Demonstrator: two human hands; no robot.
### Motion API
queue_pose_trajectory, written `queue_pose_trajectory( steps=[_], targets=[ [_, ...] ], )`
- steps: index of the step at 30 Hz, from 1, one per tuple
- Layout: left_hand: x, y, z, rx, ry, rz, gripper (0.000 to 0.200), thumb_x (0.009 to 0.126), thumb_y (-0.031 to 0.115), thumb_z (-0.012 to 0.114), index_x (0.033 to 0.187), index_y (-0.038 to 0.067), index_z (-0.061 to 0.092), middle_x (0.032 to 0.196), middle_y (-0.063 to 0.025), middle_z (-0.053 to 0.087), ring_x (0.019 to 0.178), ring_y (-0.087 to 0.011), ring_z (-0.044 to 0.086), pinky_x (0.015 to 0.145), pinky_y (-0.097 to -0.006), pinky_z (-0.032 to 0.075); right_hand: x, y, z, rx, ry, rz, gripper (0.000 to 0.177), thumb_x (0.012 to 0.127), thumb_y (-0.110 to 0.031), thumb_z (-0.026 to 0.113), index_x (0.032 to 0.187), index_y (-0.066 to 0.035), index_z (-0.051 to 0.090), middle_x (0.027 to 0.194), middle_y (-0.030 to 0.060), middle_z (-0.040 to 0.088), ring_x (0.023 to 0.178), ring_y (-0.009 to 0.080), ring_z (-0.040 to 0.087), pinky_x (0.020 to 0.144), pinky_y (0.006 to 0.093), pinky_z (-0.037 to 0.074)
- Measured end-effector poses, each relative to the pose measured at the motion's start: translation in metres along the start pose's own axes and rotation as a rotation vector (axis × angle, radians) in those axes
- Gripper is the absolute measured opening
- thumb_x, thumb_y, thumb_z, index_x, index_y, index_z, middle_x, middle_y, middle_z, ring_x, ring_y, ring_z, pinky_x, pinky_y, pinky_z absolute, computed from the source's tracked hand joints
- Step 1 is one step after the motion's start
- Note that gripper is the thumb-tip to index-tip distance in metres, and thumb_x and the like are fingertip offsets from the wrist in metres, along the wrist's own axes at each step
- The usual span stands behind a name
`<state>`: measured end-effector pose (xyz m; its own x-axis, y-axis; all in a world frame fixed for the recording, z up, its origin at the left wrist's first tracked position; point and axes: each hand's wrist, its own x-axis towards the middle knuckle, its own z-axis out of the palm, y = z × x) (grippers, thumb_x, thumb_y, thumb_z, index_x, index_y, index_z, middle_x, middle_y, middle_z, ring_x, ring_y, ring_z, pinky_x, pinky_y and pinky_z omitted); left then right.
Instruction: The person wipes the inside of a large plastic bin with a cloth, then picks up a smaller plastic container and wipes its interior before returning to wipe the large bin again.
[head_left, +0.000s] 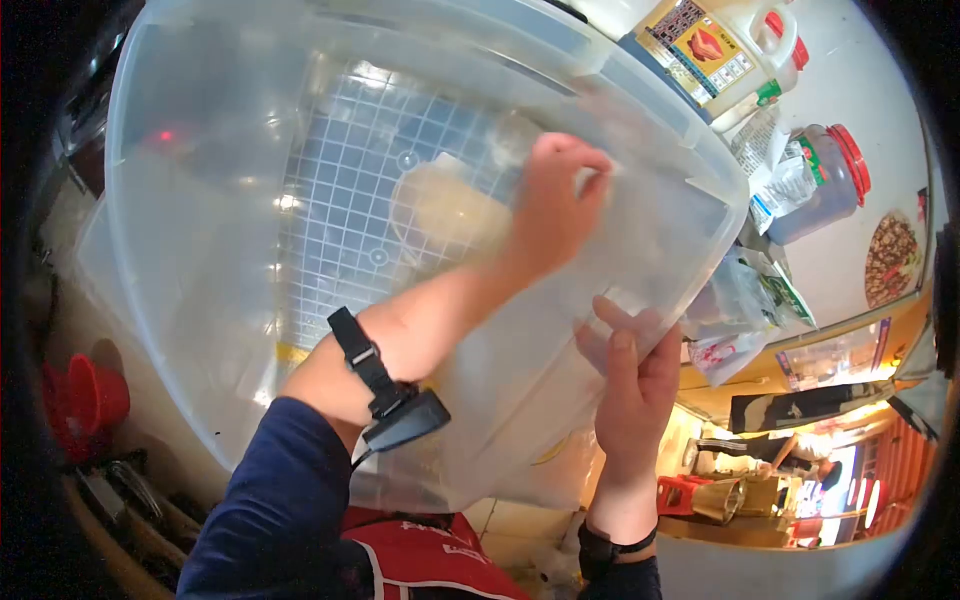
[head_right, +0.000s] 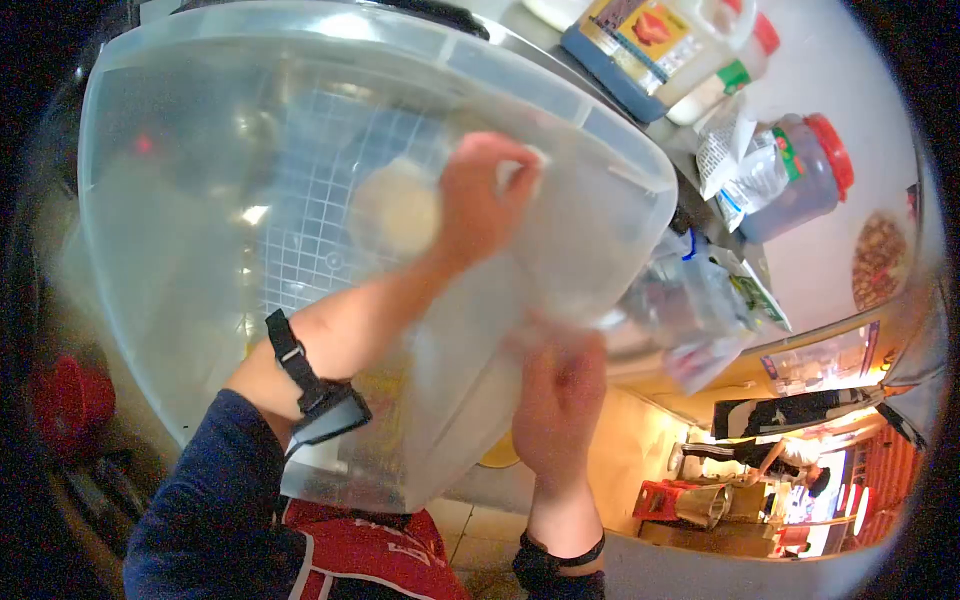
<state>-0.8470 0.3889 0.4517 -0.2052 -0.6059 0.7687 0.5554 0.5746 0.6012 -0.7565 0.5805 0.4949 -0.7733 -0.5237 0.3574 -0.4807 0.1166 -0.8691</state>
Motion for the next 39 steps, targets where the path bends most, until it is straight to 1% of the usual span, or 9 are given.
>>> queue_pose_trajectory(
  steps=[5, 10, 13, 20, 22, 28, 31, 34, 39],
  targets=[
    [-0.026, -0.071, -0.032, 0.211, -0.229, -0.212, 0.028, 0.072, -0.003, 0.063, 0.098, 0.006, 0.058, 0.1, -0.0185, 0.056, 0.096, -0.039, 0.056, 0.082, -0.0427, 0.047, -0.002, 0.004, -0.004, -0.02, -0.007, 0.0, 0.032, 0.098, -0.015, 0.049, 0.125, 0.001, 0.039, 0.118, 0.0176, 0.056, 0.115, 0.0262, 0.056, 0.091, 0.0423, 0.053],
    [-0.017, -0.073, -0.037, 0.334, -0.237, 0.054, 0.031, 0.075, -0.004, 0.058, 0.104, 0.006, 0.057, 0.09, -0.017, 0.061, 0.095, -0.041, 0.057, 0.081, -0.0458, 0.048, 0.003, 0.003, -0.001, -0.032, 0.013, -0.023, 0.028, 0.098, -0.015, 0.05, 0.119, 0.001, 0.042, 0.116, 0.0173, 0.056, 0.113, 0.0264, 0.057, 0.091, 0.0423, 0.053],
    [-0.022, -0.063, -0.029, 0.205, -0.313, -0.205, 0.026, 0.076, -0.004, 0.057, 0.1, 0.005, 0.06, 0.088, -0.0169, 0.064, 0.086, -0.0391, 0.06, 0.075, -0.0451, 0.05, 0.004, 0.001, 0.002, 0.109, 0.058, 0.017, 0.027, 0.098, -0.015, 0.05, 0.119, 0.001, 0.042, 0.115, 0.0169, 0.057, 0.113, 0.0264, 0.057, 0.091, 0.0417, 0.052],
    [-0.03, 0.025, -0.049, 0.041, -0.449, -0.217, 0.025, 0.076, -0.003, 0.056, 0.098, 0.006, 0.062, 0.087, -0.0151, 0.066, 0.081, -0.0355, 0.062, 0.071, -0.0414, 0.051, 0.004, 0.003, -0.001, 0.045, 0.05, 0.002, 0.032, 0.098, -0.013, 0.048, 0.126, 0.0, 0.04, 0.115, 0.0153, 0.057, 0.11, 0.025, 0.059, 0.09, 0.0389, 0.052],
    [-0.034, 0.056, -0.06, -0.037, -0.498, -0.072, 0.025, 0.076, -0.002, 0.056, 0.099, 0.007, 0.063, 0.087, -0.0128, 0.065, 0.084, -0.0329, 0.063, 0.072, -0.0401, 0.05, 0.006, 0.004, -0.005, 0.013, 0.046, 0.009, 0.032, 0.098, -0.012, 0.047, 0.127, 0.0, 0.04, 0.115, 0.0151, 0.058, 0.108, 0.0246, 0.06, 0.09, 0.038, 0.052],
    [-0.076, 0.056, -0.095, -0.234, -0.738, -0.029, 0.028, 0.073, -0.004, 0.056, 0.097, 0.01, 0.063, 0.091, -0.0105, 0.064, 0.087, -0.0309, 0.061, 0.075, -0.0385, 0.049, 0.012, 0.003, 0.001, 0.063, 0.1, 0.03, 0.032, 0.098, -0.014, 0.048, 0.127, -0.001, 0.043, 0.119, 0.0154, 0.059, 0.098, 0.0226, 0.063, 0.086, 0.0323, 0.052],
    [-0.047, 0.068, -0.084, -0.123, -0.531, -0.235, 0.031, 0.069, -0.008, 0.055, 0.093, 0.01, 0.064, 0.093, -0.0105, 0.062, 0.091, -0.0315, 0.059, 0.077, -0.0386, 0.049, 0.007, 0.001, 0.003, -0.159, 0.125, 0.124, 0.024, 0.097, -0.014, 0.051, 0.118, -0.001, 0.05, 0.11, 0.0091, 0.06, 0.099, 0.0183, 0.059, 0.083, 0.0311, 0.05],
    [-0.084, 0.066, -0.075, -0.253, -0.486, -0.03, 0.033, 0.065, -0.011, 0.054, 0.089, 0.009, 0.064, 0.093, -0.0101, 0.06, 0.093, -0.0313, 0.058, 0.078, -0.039, 0.048, 0.009, 0.001, 0.01, 0.06, 0.113, 0.063, 0.027, 0.098, -0.015, 0.051, 0.12, 0.0, 0.049, 0.114, 0.0101, 0.058, 0.103, 0.0194, 0.059, 0.086, 0.0328, 0.051],
    [-0.232, 0.066, -0.152, -0.223, -0.92, -0.273, 0.03, 0.064, -0.009, 0.058, 0.086, 0.008, 0.066, 0.094, -0.0078, 0.058, 0.098, -0.028, 0.057, 0.086, -0.0376, 0.047, 0.008, 0.003, 0.013, 0.095, 0.178, 0.026, 0.034, 0.099, -0.019, 0.049, 0.127, 0.001, 0.046, 0.113, 0.0178, 0.062, 0.097, 0.0293, 0.066, 0.085, 0.0365, 0.054]
  ],
)
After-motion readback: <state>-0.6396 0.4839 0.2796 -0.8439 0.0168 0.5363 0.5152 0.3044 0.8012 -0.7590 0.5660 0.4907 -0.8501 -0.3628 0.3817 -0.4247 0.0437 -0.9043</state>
